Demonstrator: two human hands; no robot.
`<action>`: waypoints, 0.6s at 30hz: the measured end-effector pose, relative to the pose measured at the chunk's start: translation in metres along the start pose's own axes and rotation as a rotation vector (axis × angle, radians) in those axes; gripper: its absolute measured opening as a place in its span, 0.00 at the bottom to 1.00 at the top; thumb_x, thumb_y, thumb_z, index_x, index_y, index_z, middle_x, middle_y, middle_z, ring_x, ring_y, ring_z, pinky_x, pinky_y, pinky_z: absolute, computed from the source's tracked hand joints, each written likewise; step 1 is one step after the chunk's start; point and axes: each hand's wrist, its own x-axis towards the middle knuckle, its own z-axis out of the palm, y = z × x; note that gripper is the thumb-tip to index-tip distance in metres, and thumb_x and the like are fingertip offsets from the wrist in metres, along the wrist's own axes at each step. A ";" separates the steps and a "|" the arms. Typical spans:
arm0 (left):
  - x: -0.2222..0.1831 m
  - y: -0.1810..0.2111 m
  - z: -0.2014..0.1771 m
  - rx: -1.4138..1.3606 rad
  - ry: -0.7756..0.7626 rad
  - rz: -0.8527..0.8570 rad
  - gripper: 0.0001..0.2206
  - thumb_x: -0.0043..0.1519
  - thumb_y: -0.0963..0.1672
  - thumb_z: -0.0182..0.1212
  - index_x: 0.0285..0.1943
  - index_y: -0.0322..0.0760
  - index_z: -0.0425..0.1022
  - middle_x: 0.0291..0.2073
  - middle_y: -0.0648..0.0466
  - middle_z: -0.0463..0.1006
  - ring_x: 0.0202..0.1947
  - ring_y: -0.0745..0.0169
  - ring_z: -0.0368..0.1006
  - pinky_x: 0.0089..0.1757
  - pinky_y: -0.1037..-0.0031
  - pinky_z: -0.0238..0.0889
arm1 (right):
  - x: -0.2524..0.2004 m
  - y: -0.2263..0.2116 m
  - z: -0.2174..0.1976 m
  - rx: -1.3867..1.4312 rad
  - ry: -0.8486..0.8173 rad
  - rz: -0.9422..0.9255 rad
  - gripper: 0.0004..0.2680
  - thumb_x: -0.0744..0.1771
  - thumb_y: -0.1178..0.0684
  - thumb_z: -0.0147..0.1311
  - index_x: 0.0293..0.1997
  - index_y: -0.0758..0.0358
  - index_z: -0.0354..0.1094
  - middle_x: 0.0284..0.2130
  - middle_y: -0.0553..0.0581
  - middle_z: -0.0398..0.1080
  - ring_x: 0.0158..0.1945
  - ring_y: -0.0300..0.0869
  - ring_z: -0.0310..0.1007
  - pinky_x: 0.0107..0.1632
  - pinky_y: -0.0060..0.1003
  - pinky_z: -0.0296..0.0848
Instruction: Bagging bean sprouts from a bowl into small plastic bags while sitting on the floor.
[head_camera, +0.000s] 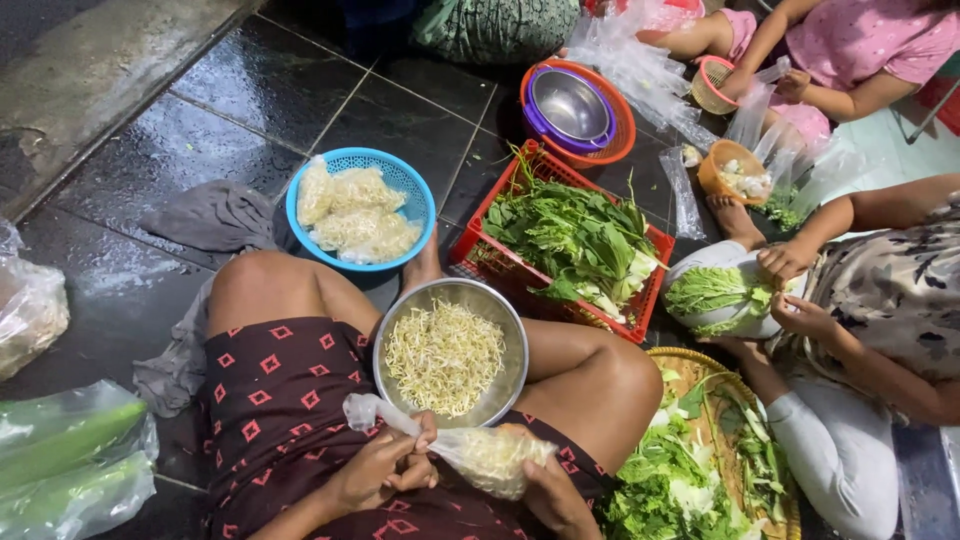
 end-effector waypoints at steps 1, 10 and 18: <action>0.002 -0.003 -0.003 -0.002 -0.001 -0.001 0.08 0.73 0.41 0.35 0.44 0.39 0.61 0.12 0.65 0.51 0.15 0.73 0.46 0.40 0.74 0.61 | 0.001 -0.004 0.011 0.000 0.002 0.000 0.28 0.63 0.55 0.65 0.68 0.68 0.53 0.63 0.74 0.63 0.63 0.62 0.67 0.66 0.55 0.65; 0.006 0.000 0.007 0.156 0.031 0.012 0.08 0.66 0.36 0.36 0.37 0.37 0.59 0.11 0.63 0.50 0.11 0.72 0.46 0.35 0.74 0.65 | 0.004 0.006 0.024 0.129 0.430 0.105 0.26 0.67 0.37 0.44 0.66 0.70 0.62 0.56 0.72 0.72 0.46 0.53 0.78 0.31 0.38 0.82; 0.004 -0.012 -0.006 0.167 0.015 -0.004 0.06 0.59 0.35 0.38 0.39 0.35 0.59 0.25 0.57 0.56 0.14 0.74 0.49 0.21 0.81 0.37 | -0.007 -0.022 0.062 0.129 0.548 0.152 0.23 0.65 0.56 0.47 0.69 0.74 0.58 0.63 0.78 0.65 0.62 0.63 0.65 0.67 0.57 0.60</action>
